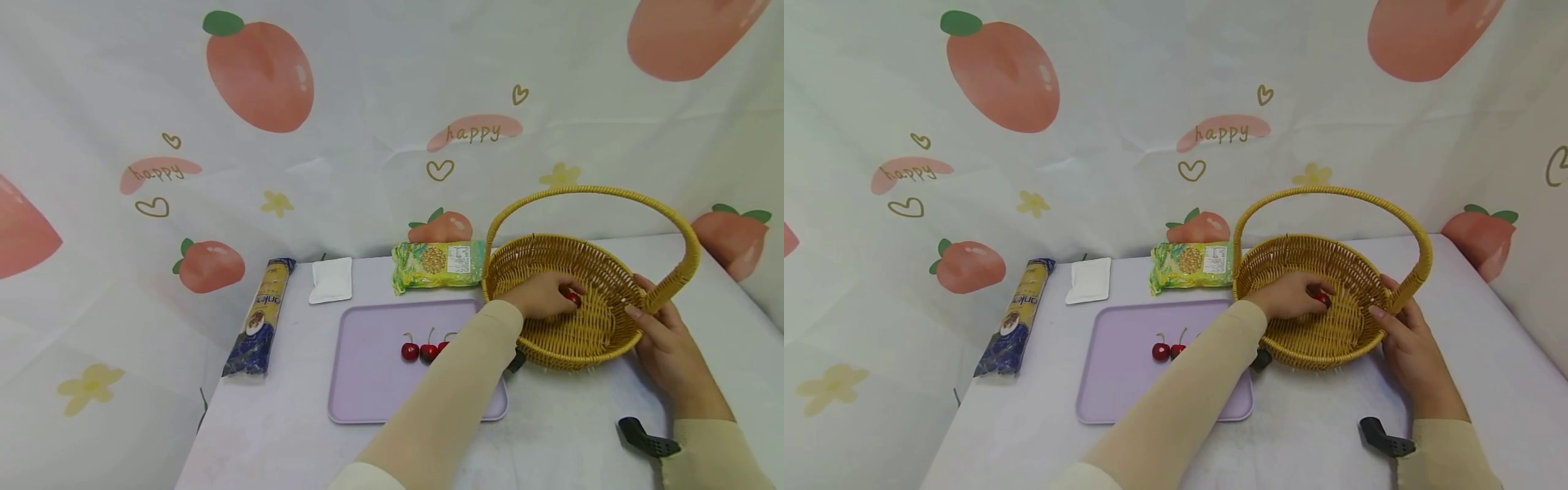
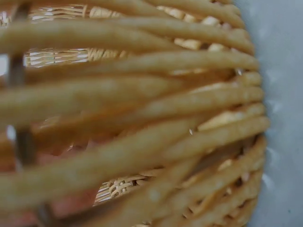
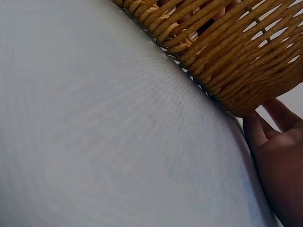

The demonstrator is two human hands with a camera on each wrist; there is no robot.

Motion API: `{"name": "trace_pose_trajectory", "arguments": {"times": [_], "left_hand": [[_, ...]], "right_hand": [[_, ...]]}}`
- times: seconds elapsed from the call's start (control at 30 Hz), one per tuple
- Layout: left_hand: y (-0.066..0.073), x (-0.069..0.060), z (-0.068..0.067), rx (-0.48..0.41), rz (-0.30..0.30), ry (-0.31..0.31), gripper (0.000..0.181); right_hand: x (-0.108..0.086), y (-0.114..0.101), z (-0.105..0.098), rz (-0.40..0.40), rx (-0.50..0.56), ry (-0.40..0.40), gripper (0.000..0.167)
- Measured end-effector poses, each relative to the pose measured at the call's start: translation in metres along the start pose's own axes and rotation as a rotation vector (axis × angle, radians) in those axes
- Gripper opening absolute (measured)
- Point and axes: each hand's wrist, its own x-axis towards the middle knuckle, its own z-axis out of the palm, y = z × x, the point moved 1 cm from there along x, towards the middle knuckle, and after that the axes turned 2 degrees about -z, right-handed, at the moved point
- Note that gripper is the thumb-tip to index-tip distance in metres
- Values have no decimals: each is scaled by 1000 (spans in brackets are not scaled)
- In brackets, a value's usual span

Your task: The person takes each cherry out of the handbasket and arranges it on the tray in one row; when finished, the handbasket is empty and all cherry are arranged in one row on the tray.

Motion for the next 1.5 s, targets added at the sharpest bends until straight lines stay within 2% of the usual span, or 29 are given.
{"name": "trace_pose_trajectory", "arguments": {"times": [0.13,0.3,0.47,0.67,0.77,0.87,0.97,1.07,1.23,1.37,1.5], "left_hand": [[0,-2,-1,-56,19,18,27],[0,-5,-4,-81,34,50,23],[1,-8,-8,-41,43,80,25],[3,-13,-11,-20,88,127,31],[3,-17,-15,-68,128,148,30],[2,-22,-19,-159,169,136,27],[1,-31,-24,-253,201,111,26],[0,-43,-29,-280,263,112,25],[-2,-66,-33,-264,360,185,22],[-4,-81,-31,-309,450,239,19],[-6,-96,-28,-283,529,268,17]], "right_hand": [[0,0,1,-9,2,-3,59],[2,0,3,-6,13,-13,59],[4,0,7,5,15,-7,58],[5,0,10,14,-8,-6,59],[5,1,10,18,-19,1,59],[4,3,10,16,-23,2,59],[3,4,10,13,-21,-1,58],[3,4,9,15,-18,-1,58],[2,3,6,9,-17,10,58],[1,1,3,4,-22,12,58],[0,0,1,5,-25,4,58]]}}
